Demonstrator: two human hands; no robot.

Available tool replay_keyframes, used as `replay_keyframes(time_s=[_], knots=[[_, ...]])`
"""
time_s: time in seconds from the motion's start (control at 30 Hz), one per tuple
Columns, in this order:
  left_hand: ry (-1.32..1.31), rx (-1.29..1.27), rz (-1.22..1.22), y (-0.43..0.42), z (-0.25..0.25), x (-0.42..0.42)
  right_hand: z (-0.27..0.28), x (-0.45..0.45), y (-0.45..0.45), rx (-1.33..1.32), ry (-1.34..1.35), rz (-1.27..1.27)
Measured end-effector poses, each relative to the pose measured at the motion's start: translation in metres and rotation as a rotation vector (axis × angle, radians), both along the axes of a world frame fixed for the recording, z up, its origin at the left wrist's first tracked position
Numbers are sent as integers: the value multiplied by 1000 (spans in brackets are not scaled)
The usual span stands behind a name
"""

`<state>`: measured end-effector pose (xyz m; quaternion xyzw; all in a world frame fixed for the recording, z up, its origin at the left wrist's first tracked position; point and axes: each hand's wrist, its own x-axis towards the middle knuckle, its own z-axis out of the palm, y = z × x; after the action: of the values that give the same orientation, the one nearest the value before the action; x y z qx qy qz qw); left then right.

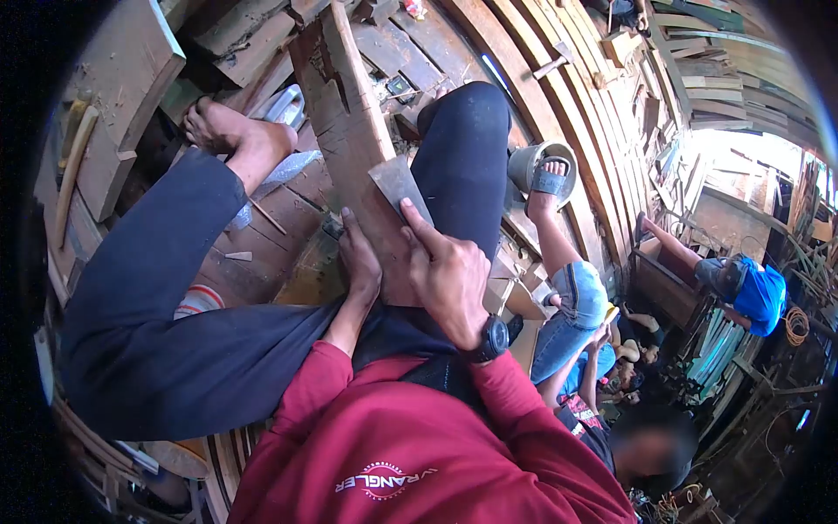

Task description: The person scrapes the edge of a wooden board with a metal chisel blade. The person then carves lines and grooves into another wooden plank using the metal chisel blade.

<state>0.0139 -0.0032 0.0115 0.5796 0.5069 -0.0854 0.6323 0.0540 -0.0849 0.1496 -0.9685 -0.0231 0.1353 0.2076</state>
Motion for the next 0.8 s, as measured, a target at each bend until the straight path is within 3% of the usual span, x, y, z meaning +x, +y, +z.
replay_keyframes(time_s=[0.17, 0.27, 0.33, 0.43, 0.57, 0.8], knots=[[-3, -77, -15, 3, 2, -3, 1, 18, 12, -71, 27, 20], [3, 7, -27, -3, 1, -2, 1, 6, 2, -44, 4, -11], [-118, 111, 105, -9, 2, 0, 0, 15, 6, -62, 38, -30], [18, -52, -20, 1, 6, -3, 1, 25, 16, -80, 13, -20], [-21, 50, 18, -4, -1, -1, 4, 10, 4, -64, -2, 17], [3, -53, -22, 0, 3, -6, -1, 27, 16, -47, 86, -45]])
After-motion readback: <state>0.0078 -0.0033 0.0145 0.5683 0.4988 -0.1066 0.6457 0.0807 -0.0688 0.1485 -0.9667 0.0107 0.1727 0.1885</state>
